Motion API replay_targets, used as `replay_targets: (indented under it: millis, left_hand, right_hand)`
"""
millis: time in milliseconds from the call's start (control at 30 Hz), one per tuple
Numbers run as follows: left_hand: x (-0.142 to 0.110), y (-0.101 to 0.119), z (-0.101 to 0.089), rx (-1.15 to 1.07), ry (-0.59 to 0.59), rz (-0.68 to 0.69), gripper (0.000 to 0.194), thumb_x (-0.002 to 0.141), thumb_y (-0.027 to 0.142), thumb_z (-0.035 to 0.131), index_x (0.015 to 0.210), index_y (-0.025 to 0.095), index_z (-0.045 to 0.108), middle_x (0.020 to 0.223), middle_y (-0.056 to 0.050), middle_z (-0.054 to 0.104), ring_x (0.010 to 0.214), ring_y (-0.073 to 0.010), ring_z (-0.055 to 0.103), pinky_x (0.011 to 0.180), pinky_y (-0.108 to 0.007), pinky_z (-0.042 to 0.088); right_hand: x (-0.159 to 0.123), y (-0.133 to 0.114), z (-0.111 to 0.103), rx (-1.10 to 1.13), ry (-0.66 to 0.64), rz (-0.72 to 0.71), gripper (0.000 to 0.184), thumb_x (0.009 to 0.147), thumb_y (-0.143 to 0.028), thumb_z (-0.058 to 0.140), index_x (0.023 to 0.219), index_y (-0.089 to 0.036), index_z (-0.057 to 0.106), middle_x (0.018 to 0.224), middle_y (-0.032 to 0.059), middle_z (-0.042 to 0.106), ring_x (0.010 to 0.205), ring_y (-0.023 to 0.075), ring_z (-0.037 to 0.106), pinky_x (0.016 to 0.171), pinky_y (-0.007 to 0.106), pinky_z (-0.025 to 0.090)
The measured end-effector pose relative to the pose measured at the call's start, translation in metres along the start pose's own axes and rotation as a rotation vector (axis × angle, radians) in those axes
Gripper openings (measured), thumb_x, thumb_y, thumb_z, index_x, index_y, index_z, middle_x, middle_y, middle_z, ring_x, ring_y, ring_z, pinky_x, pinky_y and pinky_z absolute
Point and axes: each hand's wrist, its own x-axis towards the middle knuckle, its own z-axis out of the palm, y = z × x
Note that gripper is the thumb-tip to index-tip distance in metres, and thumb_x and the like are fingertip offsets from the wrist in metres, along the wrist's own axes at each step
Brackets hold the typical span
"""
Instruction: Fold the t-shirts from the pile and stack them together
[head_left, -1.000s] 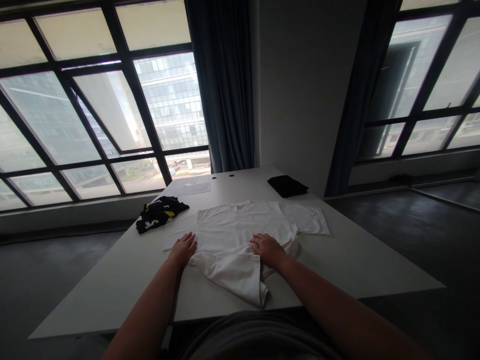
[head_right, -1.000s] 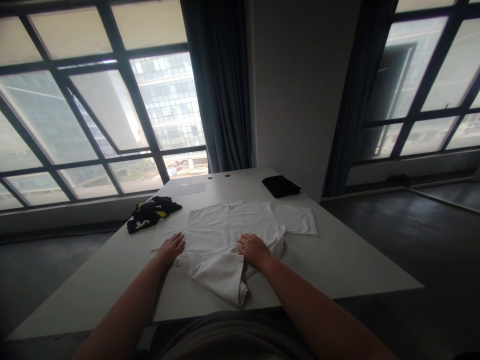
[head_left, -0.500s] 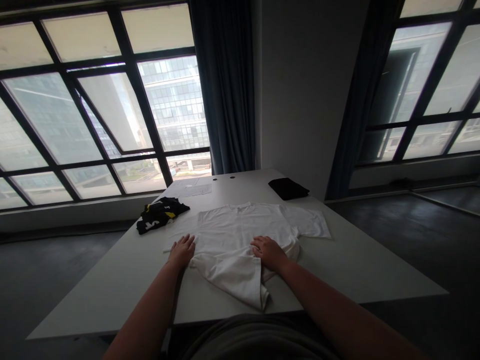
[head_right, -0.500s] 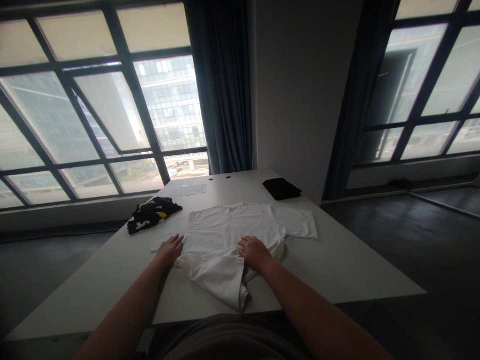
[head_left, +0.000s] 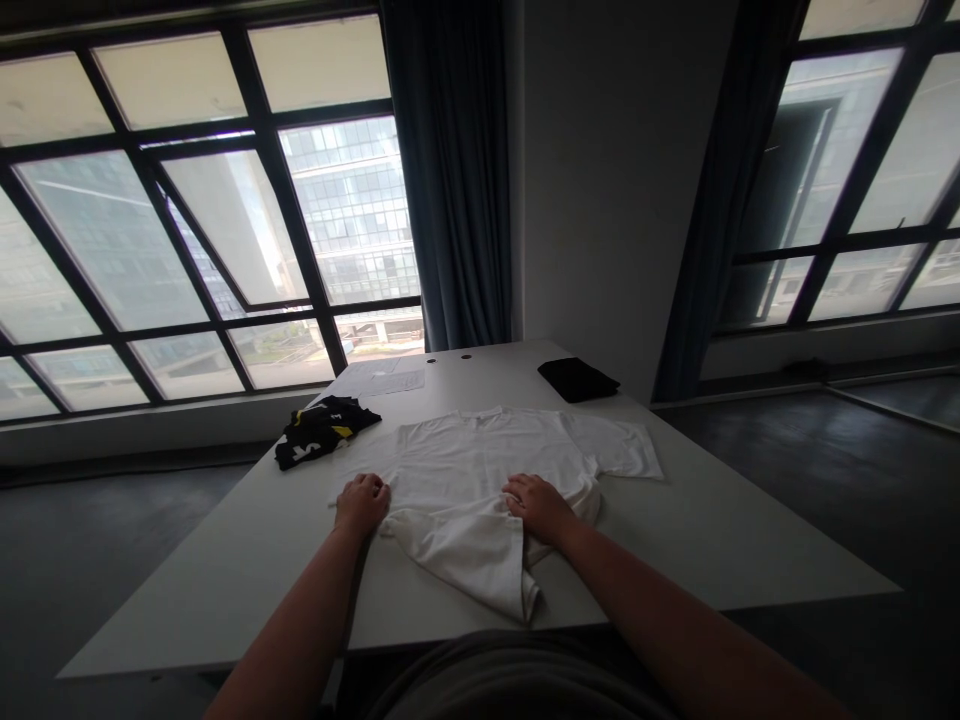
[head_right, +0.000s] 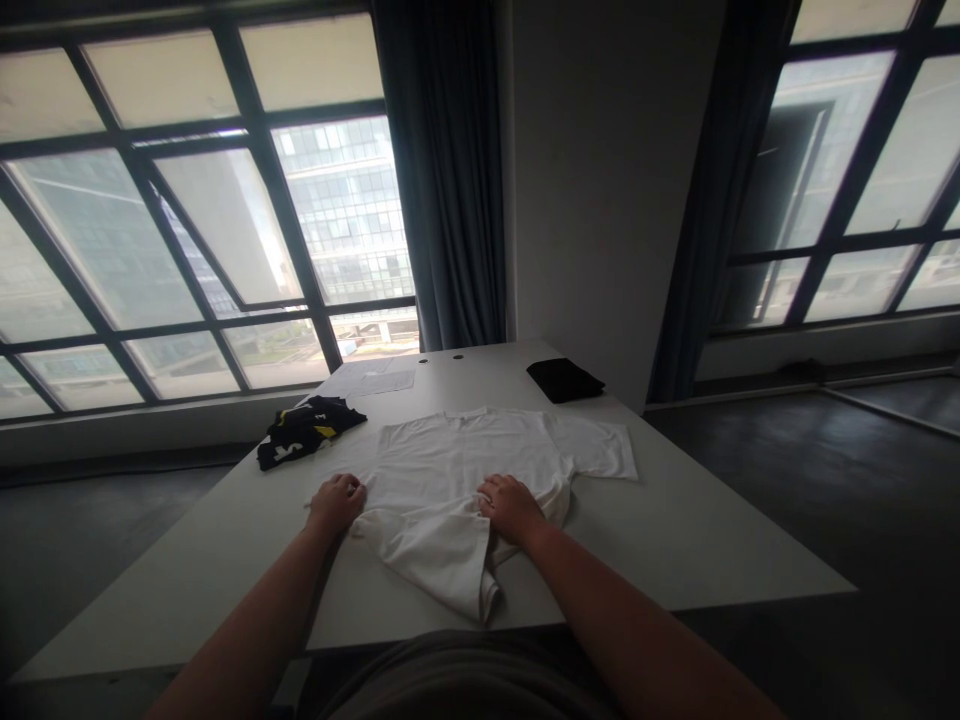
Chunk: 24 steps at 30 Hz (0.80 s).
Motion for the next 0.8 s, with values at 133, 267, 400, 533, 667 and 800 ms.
replay_targets:
  millis: [133,267,400,533,667,800]
  left_hand:
    - [-0.0038,0.0036,-0.0061,0.010,0.013,-0.010,0.035,0.097,0.044,0.045,0.108,0.026,0.073,0.124,-0.010,0.071,0.116,-0.0330,0.063,0.094,-0.043,0.048]
    - [-0.0059,0.0070,-0.0086,0.015,0.003,-0.001,0.032,0.095,0.048,0.050,0.100,0.025,0.071,0.113,-0.010,0.074,0.108,-0.0317,0.066,0.090,-0.041,0.048]
    - [-0.0071,0.0088,-0.0103,0.010,-0.008,0.024,0.028,0.093,0.047,0.054,0.099,0.025,0.069,0.108,-0.009,0.075,0.104,-0.0287,0.067,0.087,-0.037,0.048]
    - [-0.0070,0.0083,-0.0098,-0.006,-0.013,0.041,0.024,0.096,0.043,0.052,0.098,0.025,0.068,0.108,-0.008,0.075,0.102,-0.0269,0.067,0.084,-0.035,0.047]
    - [-0.0055,0.0066,-0.0074,-0.027,-0.019,0.048,0.023,0.096,0.042,0.053,0.100,0.025,0.068,0.110,-0.008,0.075,0.102,-0.0258,0.067,0.083,-0.034,0.046]
    - [-0.0036,0.0052,-0.0057,-0.050,-0.029,0.046,0.021,0.097,0.040,0.053,0.099,0.025,0.067,0.107,-0.007,0.076,0.099,-0.0248,0.068,0.080,-0.032,0.045]
  right_hand:
    - [-0.0002,0.0003,-0.0003,0.008,0.000,-0.001,0.029,0.098,-0.028,0.057,0.119,-0.020,0.076,0.131,0.0122,0.070,0.120,0.0251,0.061,0.104,0.037,0.044]
    - [-0.0008,-0.0008,-0.0016,0.013,-0.007,0.008,0.031,0.099,-0.030,0.057,0.120,-0.019,0.076,0.133,0.0126,0.069,0.120,0.0252,0.061,0.104,0.037,0.044]
    - [-0.0011,-0.0010,-0.0017,0.007,-0.012,0.013,0.033,0.099,-0.031,0.055,0.122,-0.019,0.075,0.133,0.0120,0.069,0.119,0.0249,0.061,0.105,0.037,0.043]
    - [-0.0014,-0.0007,-0.0015,0.002,-0.010,0.003,0.032,0.098,-0.030,0.056,0.121,-0.020,0.075,0.133,0.0120,0.069,0.120,0.0247,0.061,0.105,0.037,0.043]
    - [-0.0018,-0.0016,-0.0024,0.006,-0.012,0.013,0.032,0.099,-0.031,0.055,0.121,-0.020,0.075,0.133,0.0120,0.069,0.119,0.0248,0.061,0.105,0.038,0.043]
    - [-0.0015,-0.0015,-0.0026,0.020,-0.018,0.021,0.032,0.099,-0.031,0.056,0.121,-0.019,0.075,0.133,0.0123,0.068,0.119,0.0248,0.060,0.105,0.038,0.043]
